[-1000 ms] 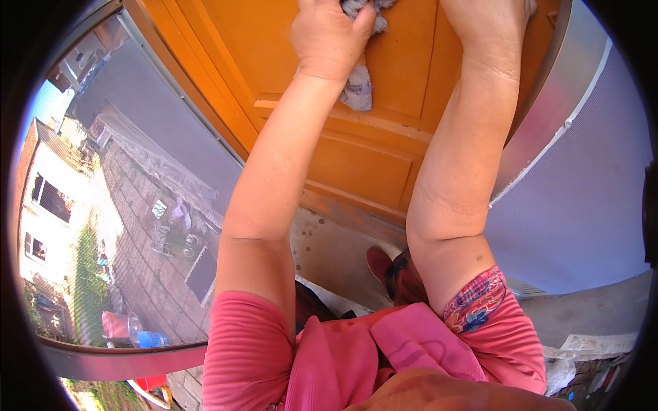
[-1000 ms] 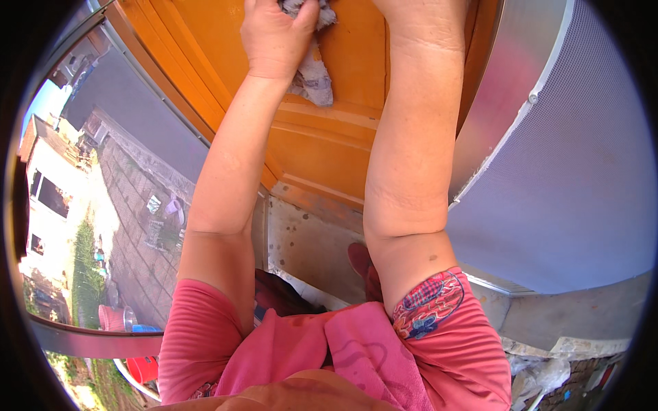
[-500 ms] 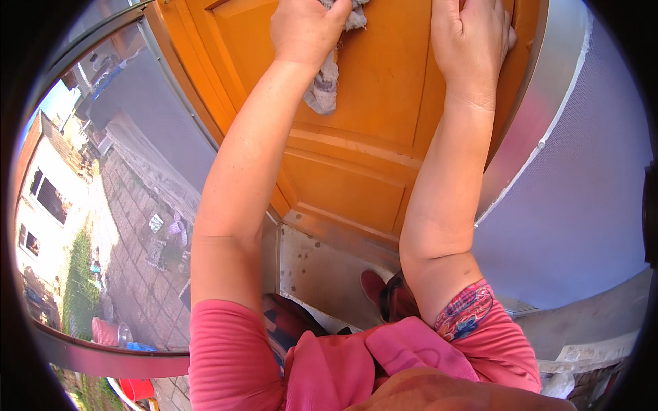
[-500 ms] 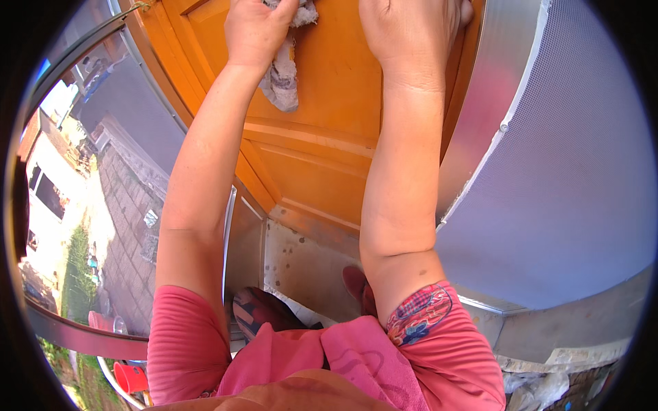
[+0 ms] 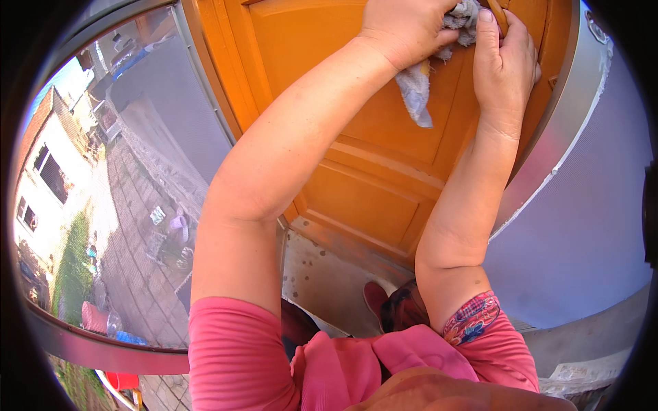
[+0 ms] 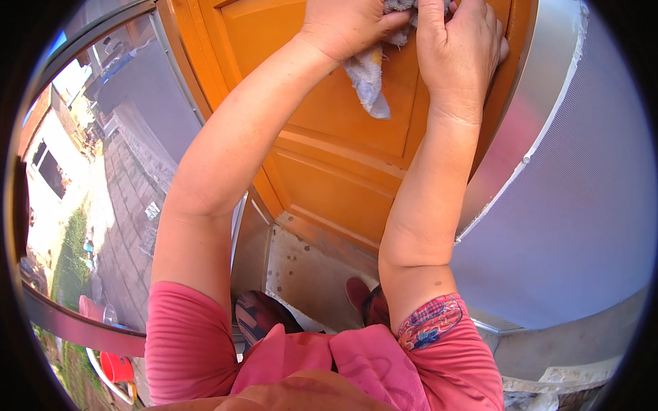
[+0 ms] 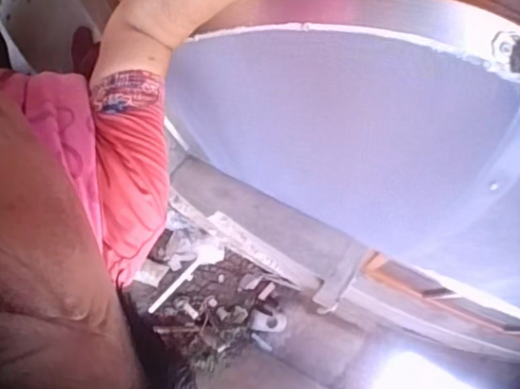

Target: The person wipes the metal frame and glass of a screen door and the surface of an adjacent wooden door using a cloth.

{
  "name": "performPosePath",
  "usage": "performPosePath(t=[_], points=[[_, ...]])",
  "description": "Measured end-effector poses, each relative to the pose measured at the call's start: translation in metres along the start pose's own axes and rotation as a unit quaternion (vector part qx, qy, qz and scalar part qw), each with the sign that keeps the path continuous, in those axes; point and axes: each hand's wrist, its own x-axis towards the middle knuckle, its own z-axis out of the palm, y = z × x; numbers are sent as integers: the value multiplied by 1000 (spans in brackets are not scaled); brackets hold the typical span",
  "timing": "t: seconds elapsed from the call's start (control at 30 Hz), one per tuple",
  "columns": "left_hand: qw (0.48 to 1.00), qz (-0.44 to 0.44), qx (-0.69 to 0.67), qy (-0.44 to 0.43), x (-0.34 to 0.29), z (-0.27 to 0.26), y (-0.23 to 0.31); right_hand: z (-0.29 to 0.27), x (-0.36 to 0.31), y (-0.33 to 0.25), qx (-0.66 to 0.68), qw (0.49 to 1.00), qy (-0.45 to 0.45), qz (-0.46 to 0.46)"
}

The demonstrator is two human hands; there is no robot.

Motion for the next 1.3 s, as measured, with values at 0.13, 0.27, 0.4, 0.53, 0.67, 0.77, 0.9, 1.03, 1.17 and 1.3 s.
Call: performPosePath(t=[0.13, 0.27, 0.4, 0.53, 0.67, 0.77, 0.9, 1.03, 1.17, 1.3], points=[[998, -24, 56, 5, -21, -16, -46, 3, -2, 3, 11, 1000, -12, 26], [989, -81, 95, 80, -50, -23, -108, -4, 2, 8, -46, 999, 2, 4], [927, -312, 166, 124, -80, -64, -202, 0, 6, 5, -44, 999, 16, 8], [907, -394, 32, 143, -72, -63, -191, 0, 6, 12, -64, 998, 24, -6], [925, -343, -51, 153, -53, -45, -130, -1, 5, 12, -63, 998, 26, -7], [970, -229, -5, 81, -40, -24, -79, -6, 10, 13, -57, 998, 11, 9], [995, -93, 13, 18, -36, -18, -53, -1, 3, 6, -19, 999, 8, 25], [992, -109, 54, 44, -48, -25, -89, -2, 3, 12, -16, 1000, 11, 18], [947, -280, 107, 114, -79, -48, -171, -1, 4, 9, -43, 999, 8, 8], [904, -408, 23, 123, -85, -59, -201, -4, 6, 4, -53, 998, -27, 29]])
